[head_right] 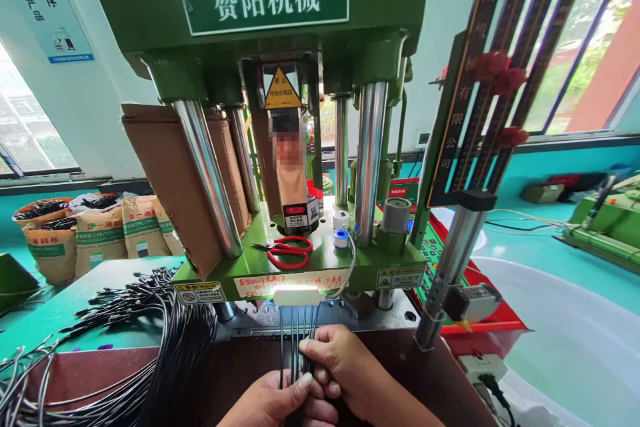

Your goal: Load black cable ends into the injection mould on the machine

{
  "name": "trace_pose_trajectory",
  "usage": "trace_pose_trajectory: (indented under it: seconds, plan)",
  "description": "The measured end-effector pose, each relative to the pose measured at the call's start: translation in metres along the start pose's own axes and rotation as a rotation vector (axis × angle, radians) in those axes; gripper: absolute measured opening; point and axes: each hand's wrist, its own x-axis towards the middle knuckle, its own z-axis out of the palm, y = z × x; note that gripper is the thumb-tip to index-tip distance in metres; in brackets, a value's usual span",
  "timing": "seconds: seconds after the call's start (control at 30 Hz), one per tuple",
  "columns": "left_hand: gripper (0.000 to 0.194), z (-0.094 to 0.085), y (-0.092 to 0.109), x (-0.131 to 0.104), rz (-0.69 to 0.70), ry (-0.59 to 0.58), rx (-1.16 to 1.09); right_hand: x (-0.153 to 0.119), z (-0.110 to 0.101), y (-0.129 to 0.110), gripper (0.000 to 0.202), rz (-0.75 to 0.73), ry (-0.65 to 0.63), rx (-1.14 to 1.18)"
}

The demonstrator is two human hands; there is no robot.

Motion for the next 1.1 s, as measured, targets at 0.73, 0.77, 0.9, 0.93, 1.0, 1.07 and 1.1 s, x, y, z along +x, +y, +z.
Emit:
trace_pose_trajectory:
  seconds: [0.73, 0.77, 0.9, 0.93, 1.0, 1.07, 1.1]
  plan:
    - [0.048, -0.006, -0.006, 0.001, 0.002, 0.116, -0.038, -0.001, -0.025, -0.003, 0.018, -0.609, 0.366, -1.112]
    - [0.048, -0.006, -0.006, 0.001, -0.001, 0.12, -0.035, 0.0, -0.025, -0.003, 0.018, -0.605, 0.361, -1.108]
    - [0.05, -0.005, -0.006, 0.002, -0.003, 0.129, -0.034, 0.001, -0.027, -0.002, 0.017, -0.6, 0.354, -1.095]
    - [0.05, -0.005, -0.005, 0.002, -0.003, 0.129, -0.035, 0.001, -0.027, -0.002, 0.017, -0.6, 0.353, -1.093]
    - [0.051, -0.005, -0.005, 0.002, -0.002, 0.131, -0.033, 0.001, -0.028, -0.001, 0.017, -0.6, 0.348, -1.091]
    - [0.05, -0.004, -0.003, 0.001, -0.005, 0.138, -0.021, 0.001, -0.028, 0.0, 0.017, -0.599, 0.348, -1.092]
    - [0.05, -0.004, -0.002, 0.001, -0.008, 0.142, -0.013, 0.002, -0.028, 0.0, 0.017, -0.597, 0.351, -1.094]
